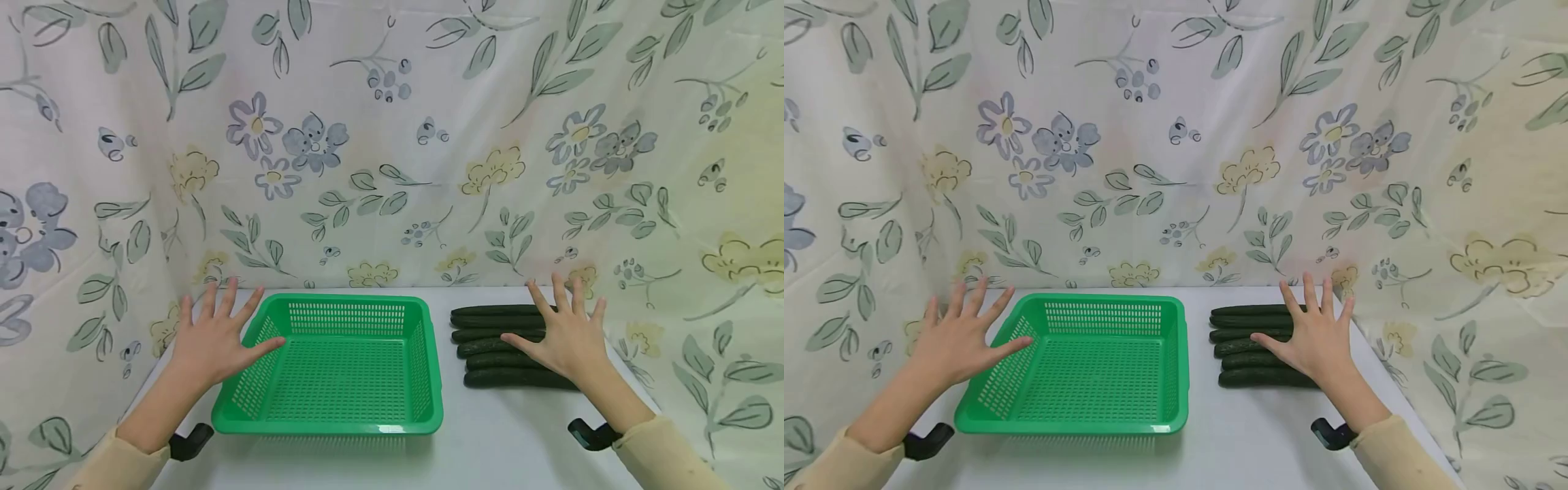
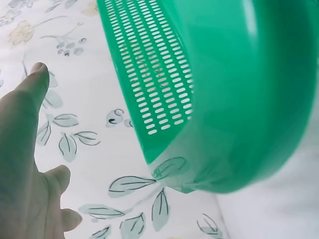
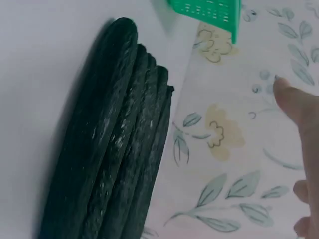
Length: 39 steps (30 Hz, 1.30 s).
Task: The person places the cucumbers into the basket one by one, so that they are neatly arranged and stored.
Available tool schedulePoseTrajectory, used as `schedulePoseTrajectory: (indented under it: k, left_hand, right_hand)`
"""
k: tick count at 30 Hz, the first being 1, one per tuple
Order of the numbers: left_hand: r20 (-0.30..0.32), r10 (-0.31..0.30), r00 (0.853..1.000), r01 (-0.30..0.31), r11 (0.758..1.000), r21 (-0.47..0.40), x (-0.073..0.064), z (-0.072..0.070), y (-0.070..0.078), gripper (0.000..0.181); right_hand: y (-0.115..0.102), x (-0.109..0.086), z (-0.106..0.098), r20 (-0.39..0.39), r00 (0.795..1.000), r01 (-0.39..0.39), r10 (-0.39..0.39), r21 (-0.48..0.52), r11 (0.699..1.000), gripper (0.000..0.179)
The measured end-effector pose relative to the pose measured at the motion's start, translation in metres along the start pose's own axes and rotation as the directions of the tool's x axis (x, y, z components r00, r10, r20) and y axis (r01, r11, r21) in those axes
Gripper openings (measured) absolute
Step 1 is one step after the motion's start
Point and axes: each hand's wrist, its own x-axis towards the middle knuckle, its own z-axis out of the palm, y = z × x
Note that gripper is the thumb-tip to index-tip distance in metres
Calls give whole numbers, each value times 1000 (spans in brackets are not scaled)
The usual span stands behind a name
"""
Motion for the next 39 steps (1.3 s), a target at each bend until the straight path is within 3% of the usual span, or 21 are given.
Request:
schedulePoseTrajectory:
  k: [4, 7, 14, 19, 21, 26, 29, 33, 37, 39]
  left_hand:
    - [49, -11, 999, 14, 998, -59, -5, -2, 2, 108]
    - [65, -18, 998, 27, 991, -129, -12, -3, 3, 105]
    - [-11, -54, 998, 49, 954, -296, -45, 13, -1, 97]
    - [-74, -135, 988, 94, 913, -398, -65, 37, -11, 92]
    - [-73, -164, 984, 117, 894, -433, -69, 45, -14, 91]
    - [52, -226, 973, 222, 843, -490, -80, 64, -22, 95]
    - [113, -247, 963, 269, 812, -518, -85, 74, -25, 94]
    - [64, -221, 973, 218, 796, -565, -92, 85, -23, 88]
    - [-38, -179, 983, 121, 793, -597, -96, 96, -19, 84]
    - [-50, -169, 984, 100, 770, -630, -98, 100, -17, 85]
  right_hand:
    - [4, -3, 0, 31, 999, -38, 34, 123, 992, 116]
    - [12, -12, 0, 41, 995, -100, 93, 252, 963, 112]
    - [36, -44, 12, 74, 967, -250, 243, 435, 865, 105]
    - [53, -67, 27, 165, 911, -410, 379, 469, 782, 104]
    - [60, -76, 33, 185, 888, -456, 421, 474, 754, 104]
    - [72, -96, 51, 206, 845, -527, 493, 482, 700, 95]
    - [79, -107, 59, 227, 792, -597, 566, 476, 645, 88]
    - [88, -119, 71, 243, 739, -649, 628, 507, 568, 80]
    - [94, -125, 85, 266, 723, -650, 638, 574, 498, 74]
    - [95, -127, 91, 276, 725, -644, 631, 596, 480, 73]
